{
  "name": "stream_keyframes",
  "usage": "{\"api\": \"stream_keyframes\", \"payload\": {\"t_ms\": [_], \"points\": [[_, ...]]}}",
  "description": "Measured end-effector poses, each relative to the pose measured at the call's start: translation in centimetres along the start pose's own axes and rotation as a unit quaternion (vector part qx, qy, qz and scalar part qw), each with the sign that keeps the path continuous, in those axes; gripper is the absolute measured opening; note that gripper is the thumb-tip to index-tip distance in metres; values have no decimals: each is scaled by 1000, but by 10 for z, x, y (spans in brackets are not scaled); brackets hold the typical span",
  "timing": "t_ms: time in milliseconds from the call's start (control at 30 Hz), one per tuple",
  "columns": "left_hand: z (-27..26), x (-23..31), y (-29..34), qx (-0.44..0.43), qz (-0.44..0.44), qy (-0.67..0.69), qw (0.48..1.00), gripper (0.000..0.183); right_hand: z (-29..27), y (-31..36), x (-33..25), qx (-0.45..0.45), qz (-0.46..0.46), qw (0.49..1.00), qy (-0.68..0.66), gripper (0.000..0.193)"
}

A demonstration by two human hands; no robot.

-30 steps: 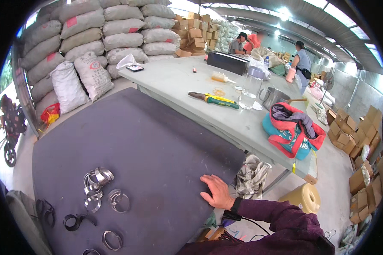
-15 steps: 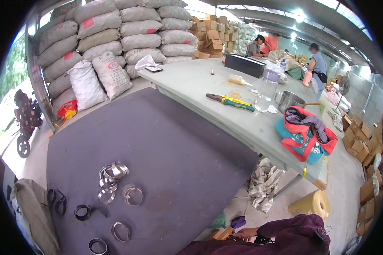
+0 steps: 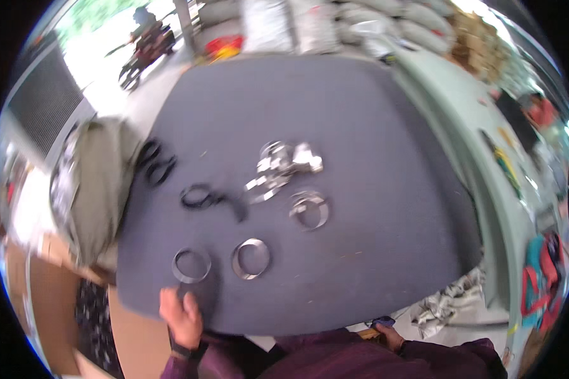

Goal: Assembling plastic and metal components at a workbench in a factory setting.

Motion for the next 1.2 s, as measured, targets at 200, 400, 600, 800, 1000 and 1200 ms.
{"api": "stream_keyframes", "payload": {"t_ms": [200, 400, 600, 800, 1000, 1200], "points": [[-2, -1, 1, 1, 15, -36, 999, 21, 26, -19, -44, 27, -57, 983, 175, 37], [-1, -7, 11, 17, 83, -124, 989, 27, 66, -38, -37, -70, -124, 862, 487, 36], [-3, 8, -2, 28, 89, 9, 996, 30, 101, -75, -33, -51, -258, 900, 348, 35], [-7, 9, 2, 42, 111, -10, 993, 30, 104, -51, -51, -128, -254, 885, 369, 33], [-7, 2, 2, 43, 83, -30, 995, 30, 114, -58, -65, -104, -96, 854, 502, 25], [-5, -9, 5, 30, 27, -39, 998, 29, 133, -70, -73, -139, -256, 647, 704, 33]]}}
Point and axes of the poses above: each hand's wrist, its own y-axis away from the middle knuckle, its own z-axis out of the palm, x = y × z, the point moved 3 cm from there along -y, towards the middle knuckle, and after that the axes turned 13 degrees about y, right-handed, at the moved point
